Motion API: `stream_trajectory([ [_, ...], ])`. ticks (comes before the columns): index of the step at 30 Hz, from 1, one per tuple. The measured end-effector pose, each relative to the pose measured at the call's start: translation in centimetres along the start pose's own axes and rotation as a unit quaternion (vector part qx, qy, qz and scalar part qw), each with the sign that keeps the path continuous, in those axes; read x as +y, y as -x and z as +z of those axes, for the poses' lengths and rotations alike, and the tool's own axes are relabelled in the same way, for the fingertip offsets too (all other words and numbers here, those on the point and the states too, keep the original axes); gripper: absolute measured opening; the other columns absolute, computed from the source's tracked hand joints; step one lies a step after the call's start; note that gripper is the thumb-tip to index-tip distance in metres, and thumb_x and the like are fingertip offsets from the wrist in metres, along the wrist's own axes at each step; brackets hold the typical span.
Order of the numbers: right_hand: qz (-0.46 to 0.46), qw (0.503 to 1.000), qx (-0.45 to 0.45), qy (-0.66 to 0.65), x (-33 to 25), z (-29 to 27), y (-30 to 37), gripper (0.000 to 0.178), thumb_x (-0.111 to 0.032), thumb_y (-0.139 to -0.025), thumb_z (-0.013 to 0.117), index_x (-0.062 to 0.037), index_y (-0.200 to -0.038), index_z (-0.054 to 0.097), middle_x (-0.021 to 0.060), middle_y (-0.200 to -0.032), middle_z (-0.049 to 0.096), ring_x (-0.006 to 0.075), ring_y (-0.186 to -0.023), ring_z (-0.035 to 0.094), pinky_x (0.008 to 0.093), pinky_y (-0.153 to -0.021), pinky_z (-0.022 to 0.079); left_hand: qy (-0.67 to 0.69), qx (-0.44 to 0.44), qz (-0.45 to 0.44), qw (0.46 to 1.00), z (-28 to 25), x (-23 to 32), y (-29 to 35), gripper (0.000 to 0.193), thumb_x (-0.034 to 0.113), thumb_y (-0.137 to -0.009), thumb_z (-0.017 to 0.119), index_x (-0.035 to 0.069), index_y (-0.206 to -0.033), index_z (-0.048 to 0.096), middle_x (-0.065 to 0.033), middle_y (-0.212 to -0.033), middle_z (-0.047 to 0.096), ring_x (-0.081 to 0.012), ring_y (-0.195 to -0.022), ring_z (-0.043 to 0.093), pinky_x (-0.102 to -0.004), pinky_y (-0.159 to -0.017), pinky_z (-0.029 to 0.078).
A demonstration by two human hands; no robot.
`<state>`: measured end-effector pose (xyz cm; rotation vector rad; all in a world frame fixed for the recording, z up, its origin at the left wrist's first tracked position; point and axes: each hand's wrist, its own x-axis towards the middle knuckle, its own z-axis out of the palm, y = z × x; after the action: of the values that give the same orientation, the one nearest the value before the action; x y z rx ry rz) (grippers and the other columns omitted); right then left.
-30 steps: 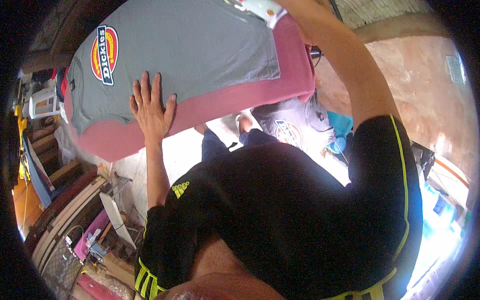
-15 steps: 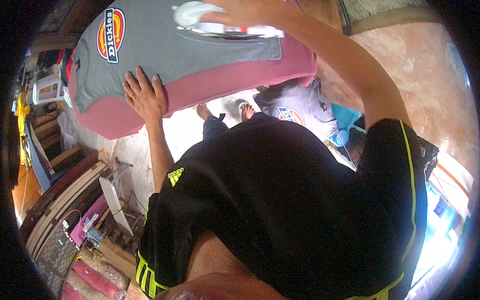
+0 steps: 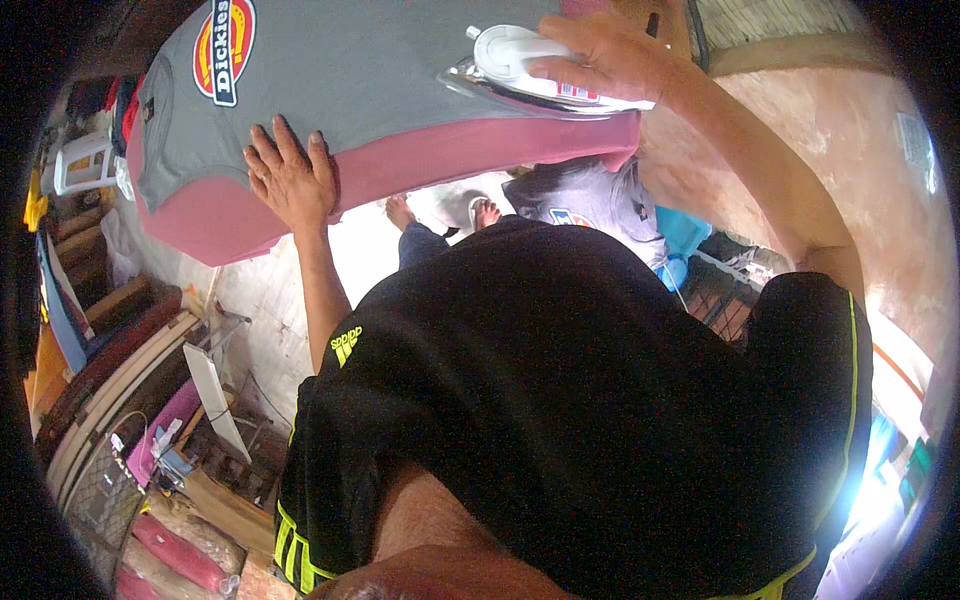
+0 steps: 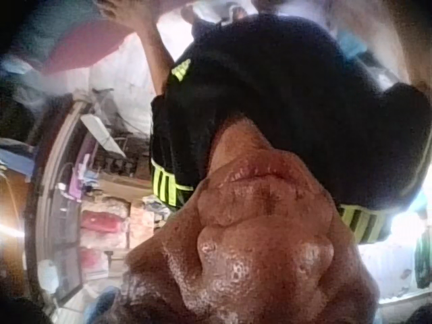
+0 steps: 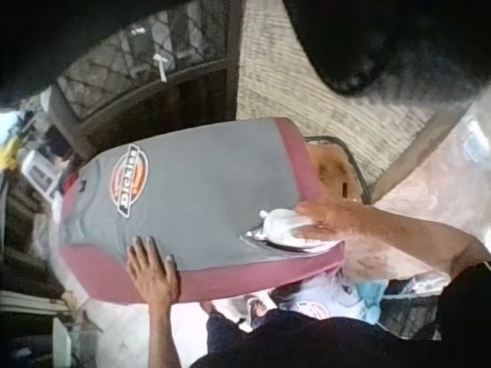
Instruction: The person irons a grey Dickies t-shirt on a pink ironing board. They smooth the fabric, use a white steam iron to press the front and back, and flip the shirt to iron different sections. The shirt is handled one at a time and placed back on the board after ironing.
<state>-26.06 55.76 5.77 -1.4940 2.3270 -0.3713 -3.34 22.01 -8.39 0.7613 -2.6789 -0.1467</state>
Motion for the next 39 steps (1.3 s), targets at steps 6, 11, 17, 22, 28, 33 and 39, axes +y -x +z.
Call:
stream_trajectory([
  [6,-0.128,0.991,0.033,-0.003,-5.3,2.5,-8.9,0.035,-0.037,-0.096,0.063,-0.0023,-0.099,0.058,0.0223,-0.076,0.059,0.0414,-0.074,0.061,0.0490,-0.064,0.042,0.010,0.029,-0.011,0.999,-0.1,0.0,0.2,0.062,0.043,-0.097,0.047,0.005,-0.146,0.047,-0.0242,-0.158,0.033,-0.0480,-0.146,0.025,-0.0604,-0.116,0.020],
  [11,-0.148,0.980,0.133,-0.026,-11.3,5.5,-14.8,0.039,-0.040,-0.097,0.063,-0.0010,-0.094,0.059,0.0237,-0.068,0.063,0.0414,-0.062,0.063,0.0483,-0.058,0.046,0.029,0.075,-0.072,0.994,0.6,-1.8,2.7,0.062,0.040,-0.099,0.043,-0.002,-0.144,0.046,-0.0241,-0.158,0.033,-0.0454,-0.148,0.022,-0.0601,-0.117,0.015],
  [17,-0.087,0.989,0.099,-0.069,-15.1,6.6,-19.3,0.045,-0.043,-0.098,0.060,0.0014,-0.093,0.060,0.0227,-0.066,0.064,0.0386,-0.059,0.064,0.0466,-0.055,0.047,0.093,0.076,-0.060,0.991,-0.2,-3.5,4.6,0.051,0.030,-0.099,0.049,0.001,-0.142,0.050,-0.0196,-0.156,0.037,-0.0401,-0.145,0.031,-0.0546,-0.118,0.019],
  [22,-0.144,0.982,0.119,-0.028,-16.1,7.2,-17.9,0.044,-0.042,-0.098,0.061,0.0021,-0.094,0.061,0.0234,-0.067,0.063,0.0372,-0.058,0.064,0.0456,-0.055,0.047,0.120,0.089,-0.025,0.989,-0.9,-5.4,5.4,0.043,0.022,-0.098,0.053,0.007,-0.137,0.056,-0.0146,-0.151,0.046,-0.0340,-0.141,0.039,-0.0513,-0.116,0.023],
  [28,-0.092,0.988,0.123,-0.031,-16.9,7.2,-19.5,0.042,-0.040,-0.098,0.061,0.0022,-0.095,0.060,0.0266,-0.073,0.064,0.0416,-0.062,0.064,0.0482,-0.059,0.049,0.111,0.097,0.003,0.989,-1.8,-6.3,4.0,0.038,0.019,-0.094,0.059,0.010,-0.131,0.062,-0.0107,-0.144,0.053,-0.0311,-0.134,0.047,-0.0475,-0.108,0.033],
  [33,-0.063,0.994,0.089,-0.006,-18.8,6.7,-19.6,0.042,-0.040,-0.098,0.061,0.0018,-0.095,0.060,0.0264,-0.076,0.065,0.0413,-0.066,0.065,0.0472,-0.061,0.049,0.137,0.072,0.019,0.988,-2.9,-8.2,3.6,0.031,0.020,-0.094,0.061,0.015,-0.124,0.068,-0.0076,-0.135,0.059,-0.0283,-0.122,0.054,-0.0451,-0.099,0.038],
  [39,-0.041,0.990,0.127,-0.052,-19.5,7.2,-20.7,0.042,-0.040,-0.098,0.063,0.0016,-0.093,0.058,0.0262,-0.072,0.064,0.0382,-0.060,0.063,0.0453,-0.056,0.047,0.219,0.053,0.066,0.972,-4.5,-10.0,1.1,0.021,0.017,-0.090,0.067,0.012,-0.109,0.073,-0.0065,-0.115,0.067,-0.0280,-0.102,0.061,-0.0401,-0.083,0.046],
])
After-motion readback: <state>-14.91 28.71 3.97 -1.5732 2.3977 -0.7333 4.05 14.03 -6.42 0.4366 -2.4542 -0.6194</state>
